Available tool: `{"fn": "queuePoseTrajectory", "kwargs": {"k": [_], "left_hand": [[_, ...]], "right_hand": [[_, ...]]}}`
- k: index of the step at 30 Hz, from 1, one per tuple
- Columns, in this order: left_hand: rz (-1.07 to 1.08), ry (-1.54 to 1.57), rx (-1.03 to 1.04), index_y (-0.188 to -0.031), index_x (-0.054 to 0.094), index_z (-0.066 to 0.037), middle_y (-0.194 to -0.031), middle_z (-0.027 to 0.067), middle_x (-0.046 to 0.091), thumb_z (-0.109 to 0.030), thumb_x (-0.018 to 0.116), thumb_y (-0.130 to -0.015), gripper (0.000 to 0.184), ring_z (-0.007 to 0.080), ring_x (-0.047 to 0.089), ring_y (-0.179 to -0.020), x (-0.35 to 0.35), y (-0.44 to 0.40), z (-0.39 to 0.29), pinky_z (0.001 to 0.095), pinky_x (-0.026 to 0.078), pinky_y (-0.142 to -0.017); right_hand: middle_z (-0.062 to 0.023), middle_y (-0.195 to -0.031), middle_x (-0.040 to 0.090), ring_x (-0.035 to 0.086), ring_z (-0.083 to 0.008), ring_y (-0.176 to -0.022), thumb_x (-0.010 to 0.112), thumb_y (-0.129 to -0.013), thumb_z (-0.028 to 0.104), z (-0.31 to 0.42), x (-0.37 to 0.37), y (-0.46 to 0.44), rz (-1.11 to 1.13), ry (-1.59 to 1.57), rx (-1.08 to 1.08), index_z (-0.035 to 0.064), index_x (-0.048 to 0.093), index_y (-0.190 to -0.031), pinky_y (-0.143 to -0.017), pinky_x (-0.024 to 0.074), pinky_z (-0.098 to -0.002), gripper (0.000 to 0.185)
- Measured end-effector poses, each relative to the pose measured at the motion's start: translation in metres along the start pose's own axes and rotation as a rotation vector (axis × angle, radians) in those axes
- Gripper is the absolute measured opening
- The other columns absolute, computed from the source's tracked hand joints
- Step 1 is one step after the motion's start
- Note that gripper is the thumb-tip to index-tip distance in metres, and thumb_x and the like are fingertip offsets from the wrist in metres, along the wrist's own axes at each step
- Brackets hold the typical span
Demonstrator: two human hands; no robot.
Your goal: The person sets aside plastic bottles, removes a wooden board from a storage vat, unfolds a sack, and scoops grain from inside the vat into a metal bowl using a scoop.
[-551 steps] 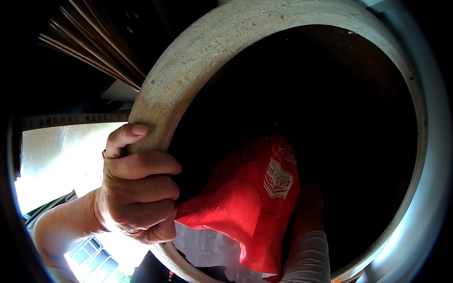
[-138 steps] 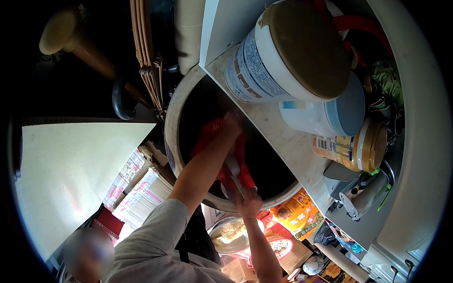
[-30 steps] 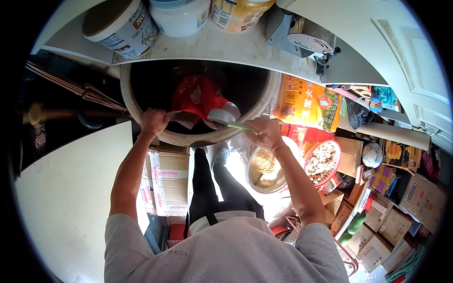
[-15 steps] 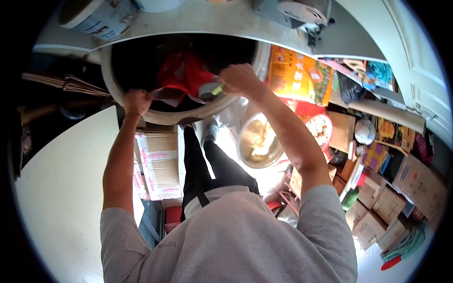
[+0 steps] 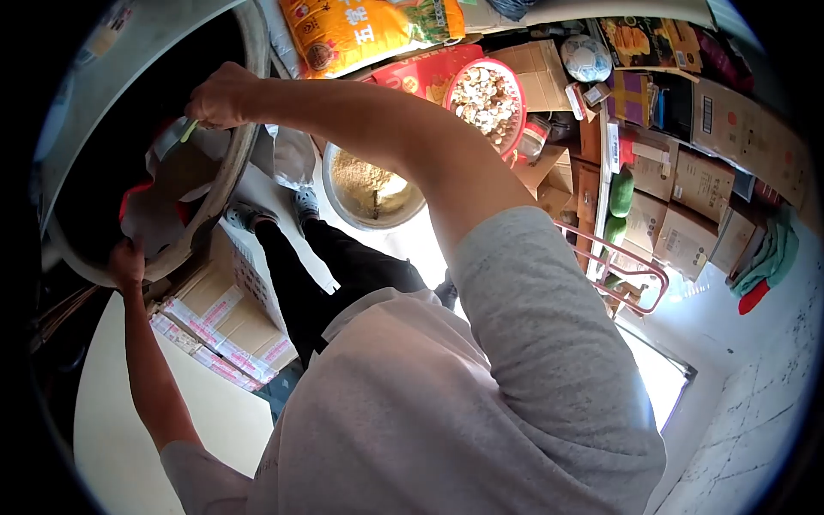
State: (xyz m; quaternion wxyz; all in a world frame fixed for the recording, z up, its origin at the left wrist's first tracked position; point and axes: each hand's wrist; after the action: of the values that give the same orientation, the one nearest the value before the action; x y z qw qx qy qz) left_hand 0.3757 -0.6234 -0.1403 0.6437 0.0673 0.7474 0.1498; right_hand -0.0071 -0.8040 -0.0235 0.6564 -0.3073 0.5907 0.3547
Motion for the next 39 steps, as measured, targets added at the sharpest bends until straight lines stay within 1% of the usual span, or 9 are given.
{"fn": "queuePoseTrajectory", "kwargs": {"k": [7,10,14,18,20,22,27,30,39], "left_hand": [[0.033,0.007,-0.115,-0.076,0.066,-0.005,-0.081,0.0175,0.065,-0.062,0.044,-0.089,0.063,0.0398,0.062,-0.076,-0.006,-0.001,-0.004,0.0468,0.048,-0.065],[-0.017,0.072,-0.100,-0.082,0.068,-0.005,-0.084,0.0181,0.066,-0.059,0.044,-0.091,0.060,0.0402,0.062,-0.079,-0.001,0.000,0.000,0.0460,0.048,-0.068],[-0.012,0.014,-0.047,-0.084,0.068,-0.004,-0.085,0.0193,0.066,-0.058,0.043,-0.092,0.060,0.0410,0.062,-0.081,0.004,-0.005,0.010,0.0478,0.048,-0.069],[-0.004,0.030,-0.081,-0.085,0.068,-0.001,-0.084,0.0227,0.066,-0.059,0.044,-0.092,0.063,0.0436,0.061,-0.079,-0.011,-0.001,-0.006,0.0500,0.046,-0.069],[0.042,0.033,-0.159,-0.084,0.068,0.000,-0.083,0.0229,0.066,-0.060,0.045,-0.091,0.065,0.0428,0.062,-0.078,-0.005,-0.006,0.003,0.0501,0.046,-0.068],[0.043,0.026,-0.139,-0.086,0.068,0.001,-0.084,0.0225,0.067,-0.058,0.045,-0.092,0.063,0.0417,0.063,-0.078,0.008,-0.012,0.025,0.0496,0.047,-0.068],[-0.026,0.039,0.008,-0.098,0.070,-0.004,-0.085,0.0219,0.067,-0.046,0.038,-0.099,0.053,0.0393,0.063,-0.078,0.020,-0.014,0.039,0.0457,0.048,-0.070],[0.000,-0.016,0.060,-0.101,0.069,-0.004,-0.087,0.0213,0.067,-0.044,0.036,-0.100,0.052,0.0382,0.062,-0.079,0.033,-0.025,0.063,0.0462,0.048,-0.072],[-0.020,0.179,0.027,-0.103,0.069,-0.003,-0.087,0.0156,0.066,-0.051,0.042,-0.097,0.055,0.0320,0.059,-0.075,0.017,-0.013,0.038,0.0454,0.044,-0.071]], "right_hand": [[-0.0007,-0.096,0.066,0.063,-0.0278,-0.091,0.061,-0.085,0.039,-0.011,-0.009,0.029,-0.015,-0.403,0.022,0.0239,0.064,-0.110,-0.074,0.0498,-0.0391,0.029],[-0.0044,-0.093,0.069,0.066,-0.0262,-0.083,0.065,-0.083,0.039,0.014,-0.023,0.079,-0.257,-0.710,0.318,0.0198,0.068,-0.105,-0.069,0.0506,-0.0381,0.029],[-0.0057,-0.077,0.065,0.060,-0.0124,-0.070,0.069,-0.085,0.024,0.061,-0.029,0.184,-0.586,-1.318,0.761,0.0056,0.067,-0.107,-0.063,0.0478,-0.0281,0.028],[-0.0011,-0.082,0.064,0.056,-0.0079,-0.072,0.068,-0.088,0.025,0.127,0.000,0.300,-0.809,-1.402,1.292,-0.0005,0.066,-0.108,-0.066,0.0461,-0.0248,0.033],[0.0009,-0.080,0.062,0.055,-0.0083,-0.070,0.067,-0.089,0.024,0.150,0.007,0.347,-0.555,-1.483,1.758,-0.0017,0.065,-0.107,-0.064,0.0457,-0.0257,0.032],[-0.0022,-0.075,0.064,0.056,-0.0104,-0.069,0.067,-0.088,0.026,0.189,0.069,0.398,-0.804,-1.055,1.675,-0.0006,0.066,-0.107,-0.063,0.0457,-0.0279,0.033],[-0.0202,-0.088,0.067,0.063,-0.0414,-0.085,0.058,-0.085,0.034,0.201,0.152,0.468,-0.391,-0.485,2.062,0.0071,0.066,-0.094,-0.073,0.0494,-0.0478,0.029],[-0.0187,-0.089,0.067,0.063,-0.0393,-0.086,0.055,-0.084,0.035,0.182,0.154,0.455,-0.364,-0.552,2.220,0.0103,0.064,-0.095,-0.075,0.0489,-0.0494,0.028],[-0.0160,-0.092,0.068,0.064,-0.0361,-0.091,0.054,-0.079,0.030,0.119,0.194,0.412,-0.200,-0.550,2.087,0.0116,0.064,-0.091,-0.078,0.0501,-0.0457,0.024]]}}
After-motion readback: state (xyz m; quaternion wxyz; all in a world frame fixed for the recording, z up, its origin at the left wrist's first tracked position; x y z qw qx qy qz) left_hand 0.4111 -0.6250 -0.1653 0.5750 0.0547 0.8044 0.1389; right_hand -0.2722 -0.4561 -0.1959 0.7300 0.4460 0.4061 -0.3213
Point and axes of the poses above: each hand's wrist, its own y-axis away from the middle knuckle, its own x-axis out of the palm, z = x × y
